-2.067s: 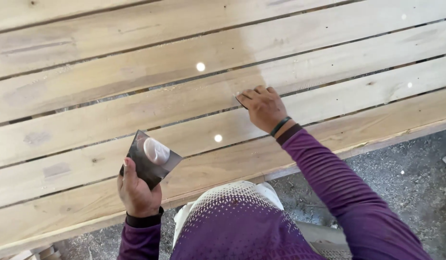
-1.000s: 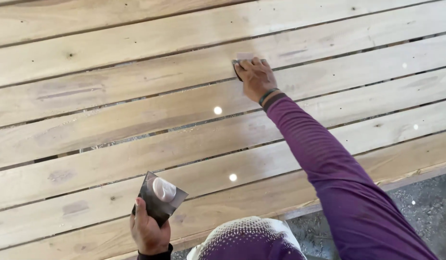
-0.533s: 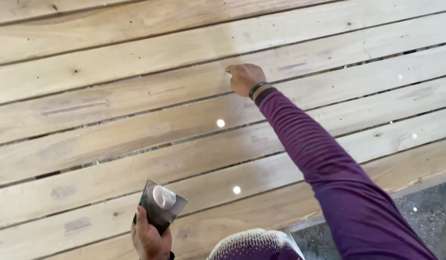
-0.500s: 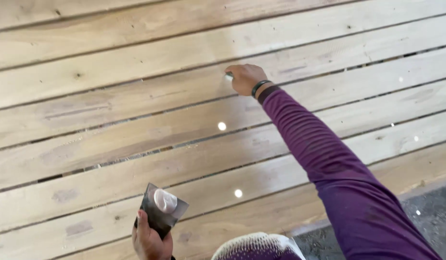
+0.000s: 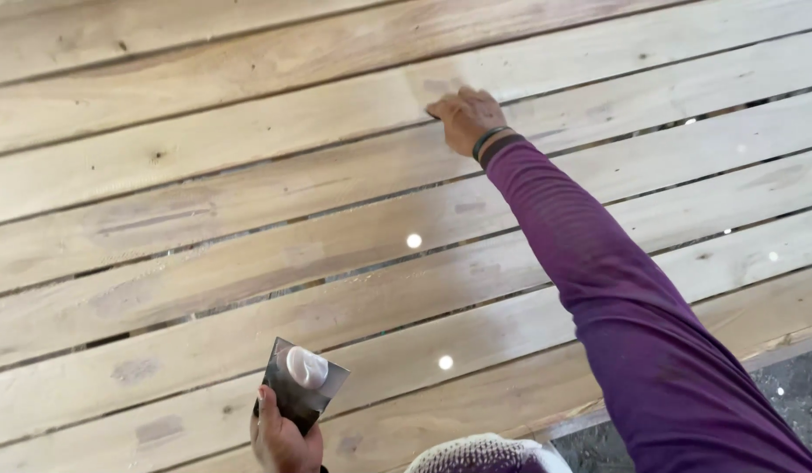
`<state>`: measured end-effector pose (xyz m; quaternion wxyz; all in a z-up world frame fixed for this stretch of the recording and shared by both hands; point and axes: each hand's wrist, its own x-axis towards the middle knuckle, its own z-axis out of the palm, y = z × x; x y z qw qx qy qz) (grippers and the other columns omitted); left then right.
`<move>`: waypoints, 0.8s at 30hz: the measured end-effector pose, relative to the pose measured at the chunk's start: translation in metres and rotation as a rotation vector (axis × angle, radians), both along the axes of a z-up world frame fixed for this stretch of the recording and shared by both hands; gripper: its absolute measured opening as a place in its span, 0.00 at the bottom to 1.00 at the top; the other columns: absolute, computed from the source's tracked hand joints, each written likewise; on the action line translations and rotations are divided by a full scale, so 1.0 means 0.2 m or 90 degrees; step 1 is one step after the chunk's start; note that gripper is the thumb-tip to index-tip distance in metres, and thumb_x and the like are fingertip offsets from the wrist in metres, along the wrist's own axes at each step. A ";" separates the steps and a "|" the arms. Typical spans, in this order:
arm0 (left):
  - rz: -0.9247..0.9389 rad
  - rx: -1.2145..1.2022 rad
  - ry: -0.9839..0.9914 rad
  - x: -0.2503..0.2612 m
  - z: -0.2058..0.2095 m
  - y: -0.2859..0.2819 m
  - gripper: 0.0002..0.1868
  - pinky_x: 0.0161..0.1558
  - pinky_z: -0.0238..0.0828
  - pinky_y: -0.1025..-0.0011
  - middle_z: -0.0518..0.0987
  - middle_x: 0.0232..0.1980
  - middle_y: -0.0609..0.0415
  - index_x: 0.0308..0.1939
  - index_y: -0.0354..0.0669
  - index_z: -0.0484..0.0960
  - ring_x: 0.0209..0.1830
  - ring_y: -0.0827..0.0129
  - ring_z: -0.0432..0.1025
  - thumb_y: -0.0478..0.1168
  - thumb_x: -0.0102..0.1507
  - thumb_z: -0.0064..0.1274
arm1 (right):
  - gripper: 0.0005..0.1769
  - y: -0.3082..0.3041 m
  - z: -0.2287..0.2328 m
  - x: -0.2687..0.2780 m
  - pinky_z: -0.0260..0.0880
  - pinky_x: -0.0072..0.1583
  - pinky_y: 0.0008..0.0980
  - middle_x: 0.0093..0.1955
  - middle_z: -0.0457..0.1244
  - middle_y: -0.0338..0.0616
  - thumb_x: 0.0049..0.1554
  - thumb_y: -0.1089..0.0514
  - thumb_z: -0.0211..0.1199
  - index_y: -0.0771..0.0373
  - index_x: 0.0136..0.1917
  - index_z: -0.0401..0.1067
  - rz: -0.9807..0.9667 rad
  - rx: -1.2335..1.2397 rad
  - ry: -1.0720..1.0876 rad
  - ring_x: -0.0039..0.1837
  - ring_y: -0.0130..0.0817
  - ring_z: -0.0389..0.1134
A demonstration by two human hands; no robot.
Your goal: Apply wood filler to holes in a wooden tabletop and smooth it out using a putty knife and sandpaper.
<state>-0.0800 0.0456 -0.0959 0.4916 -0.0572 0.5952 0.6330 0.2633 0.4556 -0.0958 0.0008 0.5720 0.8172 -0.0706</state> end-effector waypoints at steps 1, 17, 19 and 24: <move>-0.012 0.029 0.014 0.04 0.03 0.05 0.31 0.59 0.72 0.58 0.77 0.62 0.43 0.66 0.28 0.71 0.60 0.54 0.73 0.54 0.71 0.46 | 0.27 -0.03 0.05 0.05 0.63 0.66 0.47 0.65 0.66 0.41 0.57 0.68 0.56 0.53 0.68 0.73 0.008 0.018 0.063 0.65 0.46 0.64; -0.672 0.826 1.063 1.32 0.72 0.11 0.22 0.55 0.79 0.57 0.78 0.64 0.40 0.68 0.40 0.71 0.55 0.49 0.78 0.49 0.75 0.44 | 0.25 -2.05 0.54 0.64 0.71 0.62 0.43 0.65 0.65 0.56 0.69 0.54 0.51 0.66 0.76 0.62 -0.448 -0.776 1.605 0.62 0.45 0.69; -0.694 0.851 1.093 1.49 0.72 0.15 0.24 0.52 0.79 0.58 0.77 0.64 0.39 0.68 0.38 0.72 0.53 0.49 0.78 0.50 0.74 0.46 | 0.25 -2.07 0.64 0.85 0.72 0.59 0.44 0.64 0.66 0.52 0.65 0.54 0.50 0.61 0.74 0.64 -0.567 -0.744 1.519 0.61 0.44 0.70; -0.779 0.868 1.027 1.87 0.53 -0.06 0.26 0.45 0.78 0.61 0.79 0.61 0.36 0.67 0.31 0.73 0.48 0.53 0.78 0.49 0.74 0.48 | 0.28 -2.34 0.73 1.32 0.74 0.61 0.45 0.64 0.66 0.53 0.62 0.57 0.55 0.63 0.74 0.63 -0.652 -0.583 1.476 0.61 0.45 0.70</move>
